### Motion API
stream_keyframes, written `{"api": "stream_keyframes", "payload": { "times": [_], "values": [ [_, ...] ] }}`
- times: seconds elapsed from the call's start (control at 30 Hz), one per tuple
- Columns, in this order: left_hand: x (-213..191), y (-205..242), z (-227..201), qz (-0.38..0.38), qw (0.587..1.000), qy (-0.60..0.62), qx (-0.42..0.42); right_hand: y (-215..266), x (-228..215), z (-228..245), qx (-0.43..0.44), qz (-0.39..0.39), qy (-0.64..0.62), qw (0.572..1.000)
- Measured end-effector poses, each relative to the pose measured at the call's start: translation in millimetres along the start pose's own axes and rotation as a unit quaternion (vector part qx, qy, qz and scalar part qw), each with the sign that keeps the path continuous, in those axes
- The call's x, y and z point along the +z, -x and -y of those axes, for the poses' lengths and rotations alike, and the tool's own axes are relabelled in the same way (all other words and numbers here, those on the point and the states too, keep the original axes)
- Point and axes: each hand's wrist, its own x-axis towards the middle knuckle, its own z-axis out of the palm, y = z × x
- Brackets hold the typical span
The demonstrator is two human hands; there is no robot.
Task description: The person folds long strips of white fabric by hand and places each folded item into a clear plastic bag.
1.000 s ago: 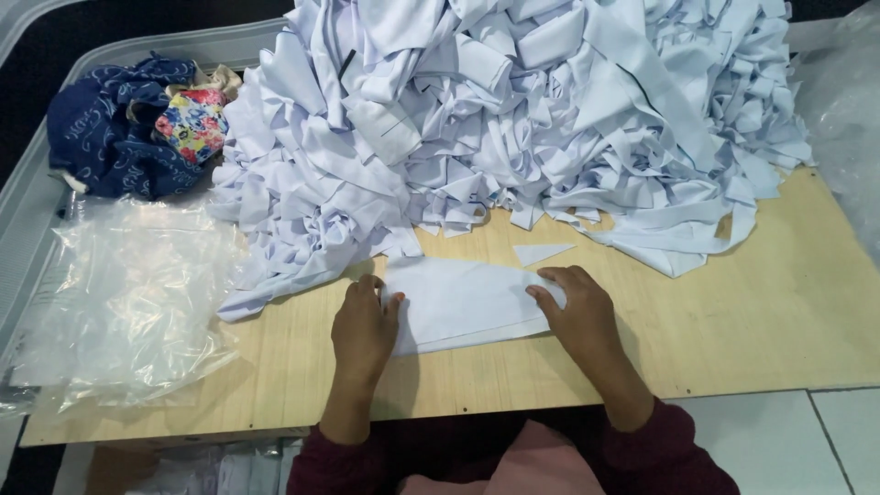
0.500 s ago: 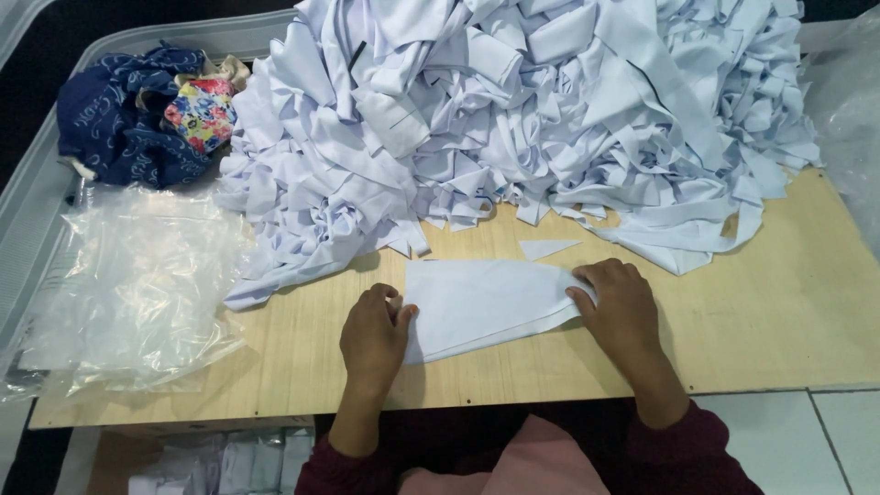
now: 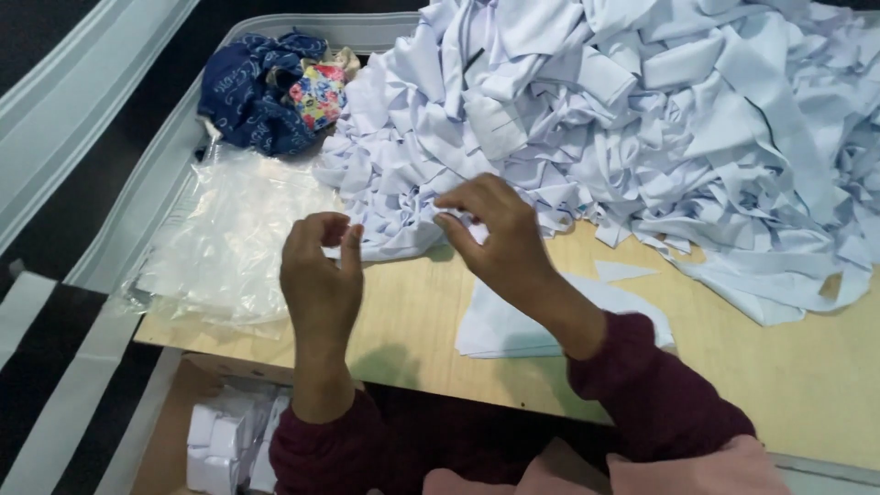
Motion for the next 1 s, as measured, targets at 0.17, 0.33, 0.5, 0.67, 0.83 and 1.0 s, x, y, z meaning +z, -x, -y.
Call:
{"api": "stream_keyframes", "payload": {
  "times": [0.17, 0.33, 0.5, 0.67, 0.83, 1.0],
  "values": [
    [-24.8, -48.2, 47.3, -0.058, 0.996, -0.057, -0.039, -62.0, 132.2, -10.4, -0.037, -0.01, -0.07, 0.997],
    [-10.2, -68.5, 121.1, -0.05, 0.981, -0.13, -0.138, -72.0, 246.1, -35.6, 0.008, 0.026, -0.041, 0.999],
    [12.4, -56.5, 159.1, 0.056, 0.941, -0.216, -0.255, -53.6, 305.3, -58.7, 0.097, 0.117, 0.069, 0.986],
    [30.6, -42.3, 187.7, 0.059, 0.934, -0.259, -0.238, -40.5, 310.8, -58.6, 0.117, 0.154, 0.102, 0.976],
    [10.6, -53.0, 150.9, 0.02, 0.952, -0.232, -0.2, -52.9, 281.5, -56.6, 0.081, 0.098, 0.058, 0.99],
    [-21.0, -67.2, 72.6, -0.099, 0.993, -0.061, -0.017, -92.6, 177.3, -25.2, -0.035, -0.05, -0.022, 0.998]
  ]
}}
